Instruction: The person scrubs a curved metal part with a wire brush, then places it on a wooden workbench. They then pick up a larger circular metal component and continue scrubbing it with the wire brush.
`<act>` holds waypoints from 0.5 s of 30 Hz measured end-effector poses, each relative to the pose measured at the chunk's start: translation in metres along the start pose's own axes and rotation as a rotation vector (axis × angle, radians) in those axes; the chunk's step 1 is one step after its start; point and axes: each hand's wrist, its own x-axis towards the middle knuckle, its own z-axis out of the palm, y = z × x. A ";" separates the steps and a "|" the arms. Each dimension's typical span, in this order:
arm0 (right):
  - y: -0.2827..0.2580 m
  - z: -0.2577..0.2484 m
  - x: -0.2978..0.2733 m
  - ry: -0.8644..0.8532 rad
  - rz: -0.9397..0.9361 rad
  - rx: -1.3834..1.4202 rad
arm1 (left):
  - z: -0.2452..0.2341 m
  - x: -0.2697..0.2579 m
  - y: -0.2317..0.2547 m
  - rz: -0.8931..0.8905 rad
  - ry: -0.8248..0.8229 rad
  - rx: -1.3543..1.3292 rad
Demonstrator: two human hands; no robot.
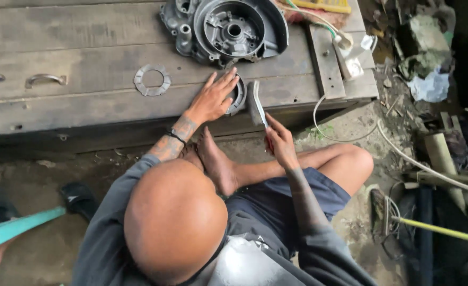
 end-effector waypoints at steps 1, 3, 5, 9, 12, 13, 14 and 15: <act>0.001 0.000 0.014 -0.010 -0.001 -0.005 | -0.001 0.005 -0.006 -0.009 0.006 0.000; 0.010 -0.003 0.024 0.005 -0.114 -0.065 | 0.007 0.004 -0.009 0.010 0.017 0.002; 0.004 0.007 0.048 0.016 -0.136 -0.069 | 0.014 0.003 -0.013 0.014 0.030 0.003; -0.019 0.020 0.046 0.026 -0.184 -0.042 | 0.010 0.004 -0.016 0.034 0.027 0.024; 0.002 0.011 0.006 0.001 -0.106 0.007 | 0.007 0.003 -0.012 0.025 -0.006 0.036; 0.003 0.010 0.013 0.000 -0.107 0.002 | 0.003 0.008 -0.015 0.025 -0.002 0.033; 0.008 0.010 0.012 -0.003 -0.105 0.028 | 0.004 0.007 -0.014 0.030 -0.003 0.036; 0.013 0.009 0.011 -0.006 -0.102 0.053 | 0.006 0.006 -0.013 0.034 -0.004 0.038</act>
